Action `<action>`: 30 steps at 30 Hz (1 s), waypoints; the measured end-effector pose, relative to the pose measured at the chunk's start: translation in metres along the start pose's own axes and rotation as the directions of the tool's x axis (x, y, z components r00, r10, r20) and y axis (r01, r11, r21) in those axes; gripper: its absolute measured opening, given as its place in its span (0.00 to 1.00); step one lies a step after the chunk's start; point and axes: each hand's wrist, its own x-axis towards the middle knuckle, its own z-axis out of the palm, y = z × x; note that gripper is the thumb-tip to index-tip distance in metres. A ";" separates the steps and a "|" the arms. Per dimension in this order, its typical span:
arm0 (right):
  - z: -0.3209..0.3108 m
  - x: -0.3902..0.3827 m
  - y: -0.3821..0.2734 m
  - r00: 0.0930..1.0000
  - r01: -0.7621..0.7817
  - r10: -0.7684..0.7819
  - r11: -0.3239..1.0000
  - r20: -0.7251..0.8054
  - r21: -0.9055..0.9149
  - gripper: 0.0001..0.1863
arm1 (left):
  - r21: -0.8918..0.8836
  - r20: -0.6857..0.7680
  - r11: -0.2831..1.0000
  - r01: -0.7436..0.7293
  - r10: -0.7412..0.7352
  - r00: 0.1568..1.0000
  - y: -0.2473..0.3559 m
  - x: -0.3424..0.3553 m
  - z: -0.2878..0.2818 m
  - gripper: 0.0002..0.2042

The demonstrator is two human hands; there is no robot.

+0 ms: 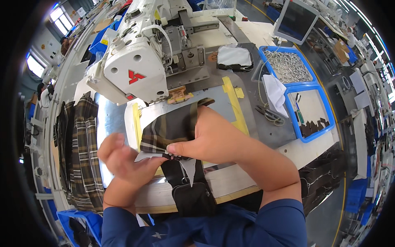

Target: The person operates an industrial sewing machine to stitch zippers onto small fabric pouches. They repeatedly position the pouch under the needle, sew along the zipper line, and then trim the excess thread using scissors. The pouches feature a plaid pattern and a black zipper.

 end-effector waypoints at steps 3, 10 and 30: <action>0.000 -0.002 0.004 0.999 -0.030 0.032 0.997 0.032 -0.076 0.27 | 0.062 0.137 0.948 -0.313 0.302 0.943 0.008 0.018 -0.010 0.17; 0.004 -0.006 -0.016 0.996 -0.073 0.078 0.991 0.041 -0.116 0.29 | 0.040 0.234 0.911 -0.410 0.391 0.890 0.014 0.016 -0.010 0.15; 0.008 -0.010 -0.004 0.986 0.160 -0.169 0.948 -0.011 -0.274 0.19 | 0.095 0.375 0.906 -0.413 0.352 0.858 0.028 0.015 -0.018 0.16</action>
